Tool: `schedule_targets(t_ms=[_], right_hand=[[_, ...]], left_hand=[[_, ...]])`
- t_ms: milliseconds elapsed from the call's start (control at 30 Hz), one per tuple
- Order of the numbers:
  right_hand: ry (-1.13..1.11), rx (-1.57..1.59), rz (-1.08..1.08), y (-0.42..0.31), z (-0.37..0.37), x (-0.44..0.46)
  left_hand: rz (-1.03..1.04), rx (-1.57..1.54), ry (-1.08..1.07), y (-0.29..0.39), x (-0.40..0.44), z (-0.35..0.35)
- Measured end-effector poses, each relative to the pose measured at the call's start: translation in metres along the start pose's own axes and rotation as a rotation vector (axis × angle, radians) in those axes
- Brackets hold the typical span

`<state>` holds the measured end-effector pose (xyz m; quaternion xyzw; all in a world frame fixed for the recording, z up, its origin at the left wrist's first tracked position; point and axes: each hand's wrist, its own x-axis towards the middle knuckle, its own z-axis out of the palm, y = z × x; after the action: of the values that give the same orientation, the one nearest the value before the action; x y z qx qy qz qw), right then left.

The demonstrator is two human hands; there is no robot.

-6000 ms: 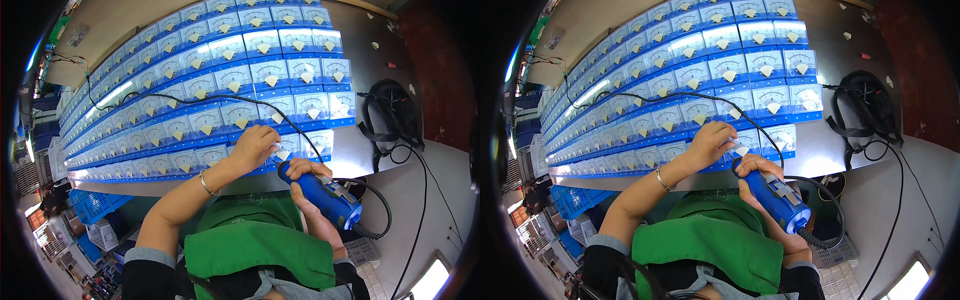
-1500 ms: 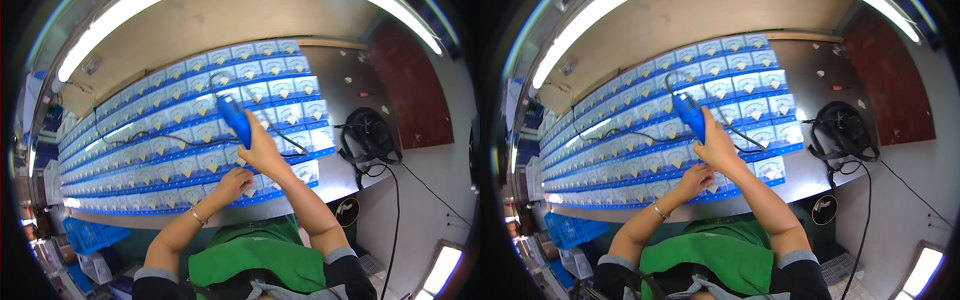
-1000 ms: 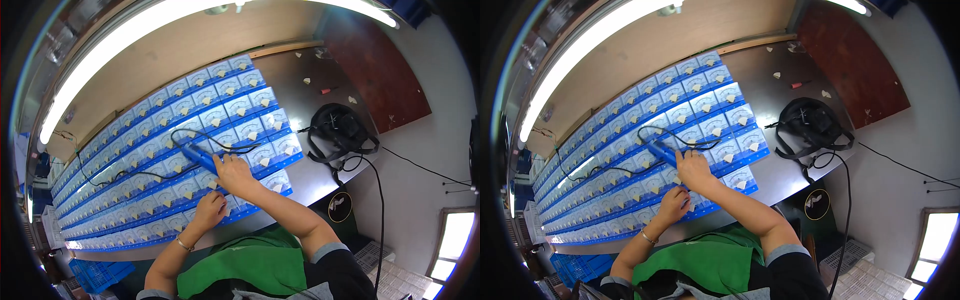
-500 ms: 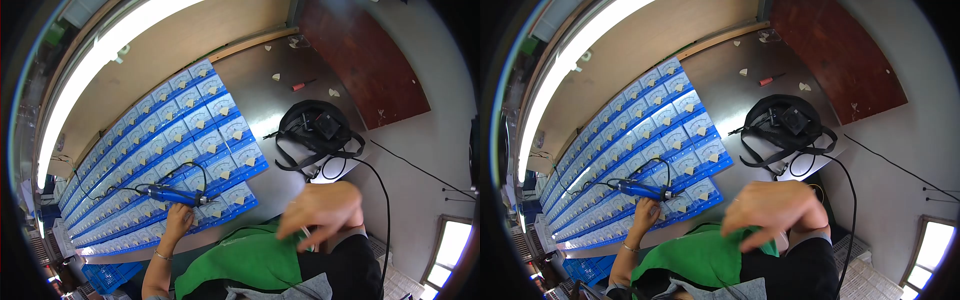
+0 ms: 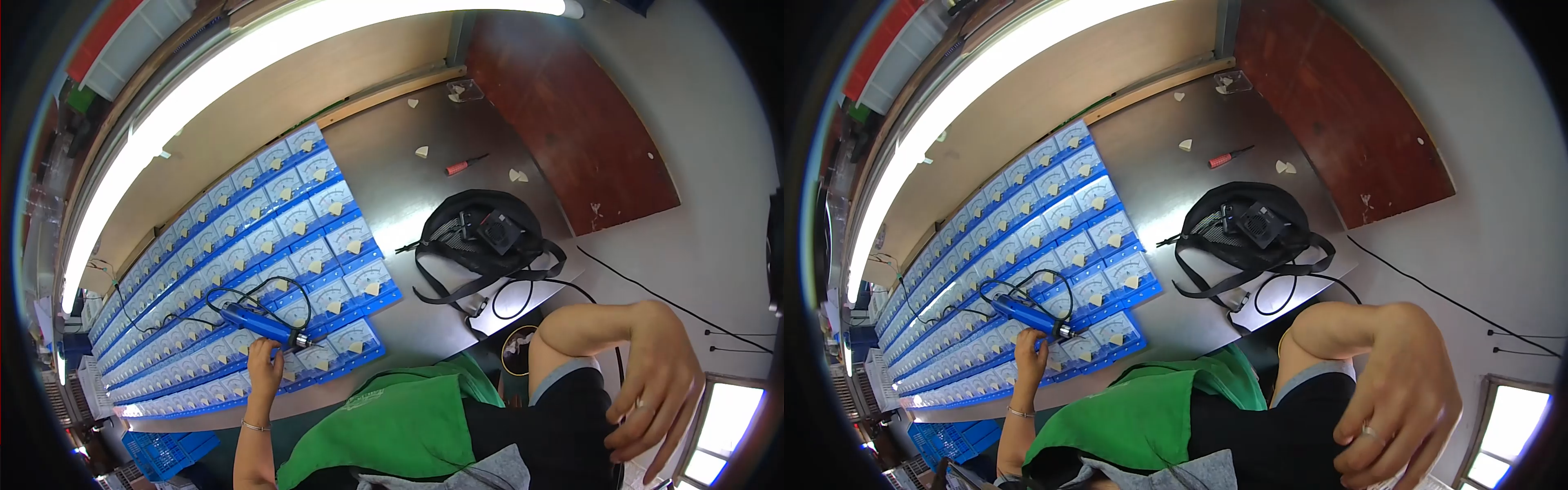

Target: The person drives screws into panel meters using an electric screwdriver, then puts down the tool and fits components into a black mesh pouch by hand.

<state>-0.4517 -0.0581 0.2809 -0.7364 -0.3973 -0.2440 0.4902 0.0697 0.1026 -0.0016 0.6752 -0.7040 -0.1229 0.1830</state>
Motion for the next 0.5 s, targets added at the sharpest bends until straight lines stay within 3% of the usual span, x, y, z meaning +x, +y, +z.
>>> schedule_targets(t_ms=[167, 300, 400, 500], right_hand=[[0.357, 0.017, 0.089, 0.013, -0.026, -0.035], [0.88, -0.078, 0.056, 0.06, -0.015, -0.085], [0.774, -0.178, 0.534, 0.057, -0.03, -0.114], [1.172, -0.193, 0.831, 0.049, -0.019, -0.116]], left_hand=[[-0.055, 0.031, 0.111, 0.005, 0.0, 0.012], [-0.227, -0.059, 0.117, 0.01, 0.005, 0.017], [-0.219, -0.043, 0.12, 0.008, 0.004, 0.02], [-0.267, -0.078, 0.121, 0.017, 0.009, 0.019]])
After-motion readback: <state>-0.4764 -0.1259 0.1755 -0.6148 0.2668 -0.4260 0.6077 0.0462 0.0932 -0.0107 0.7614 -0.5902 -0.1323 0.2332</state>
